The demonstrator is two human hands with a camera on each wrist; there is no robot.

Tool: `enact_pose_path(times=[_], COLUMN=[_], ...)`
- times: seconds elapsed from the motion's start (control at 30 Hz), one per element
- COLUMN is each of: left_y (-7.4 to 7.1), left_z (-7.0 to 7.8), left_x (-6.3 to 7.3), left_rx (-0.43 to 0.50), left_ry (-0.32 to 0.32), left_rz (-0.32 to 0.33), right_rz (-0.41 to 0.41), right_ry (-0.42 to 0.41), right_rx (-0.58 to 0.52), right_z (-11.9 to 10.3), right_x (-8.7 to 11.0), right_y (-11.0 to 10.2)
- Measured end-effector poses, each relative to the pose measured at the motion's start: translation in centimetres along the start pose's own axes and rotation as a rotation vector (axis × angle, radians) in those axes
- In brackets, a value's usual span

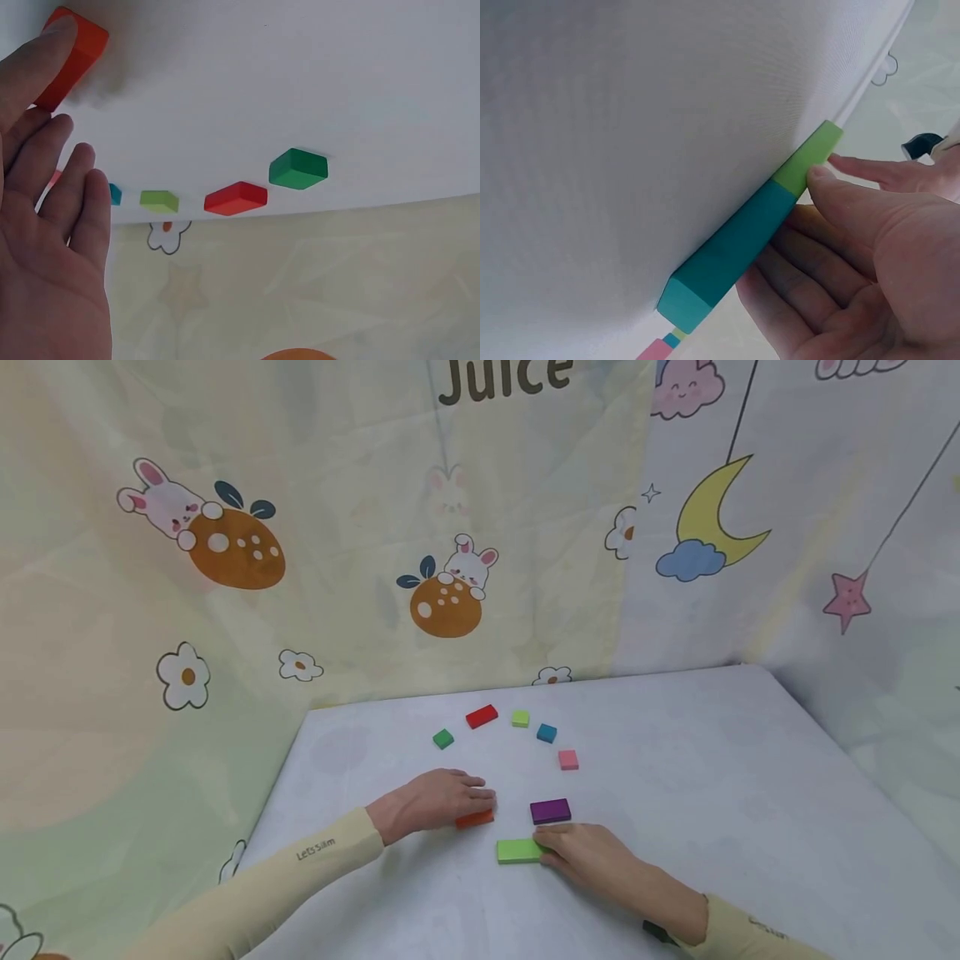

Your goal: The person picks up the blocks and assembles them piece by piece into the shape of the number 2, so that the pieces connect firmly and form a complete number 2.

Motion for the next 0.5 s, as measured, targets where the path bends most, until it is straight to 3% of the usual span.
enact_pose_path(times=[0.23,0.5], left_y=[-0.02,-0.46], left_z=[-0.35,0.22], left_x=[-0.14,-0.87], left_rx=[0.049,0.020], left_ry=[-0.028,-0.001], left_rz=[0.008,0.044], right_rz=[-0.006,0.001], right_ry=[0.003,-0.008], right_rx=[-0.007,-0.014], right_z=[0.10,0.15], right_x=[-0.03,-0.06], right_y=[0.09,0.15])
Point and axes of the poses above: each hand's wrist, its own x-axis away from the middle knuckle, its own y-axis out of the palm, z = x × y, the point moved 9 cm from there along -x, towards the middle knuckle, and after that the axes turned 9 degrees about z, right-handed, at the moved point
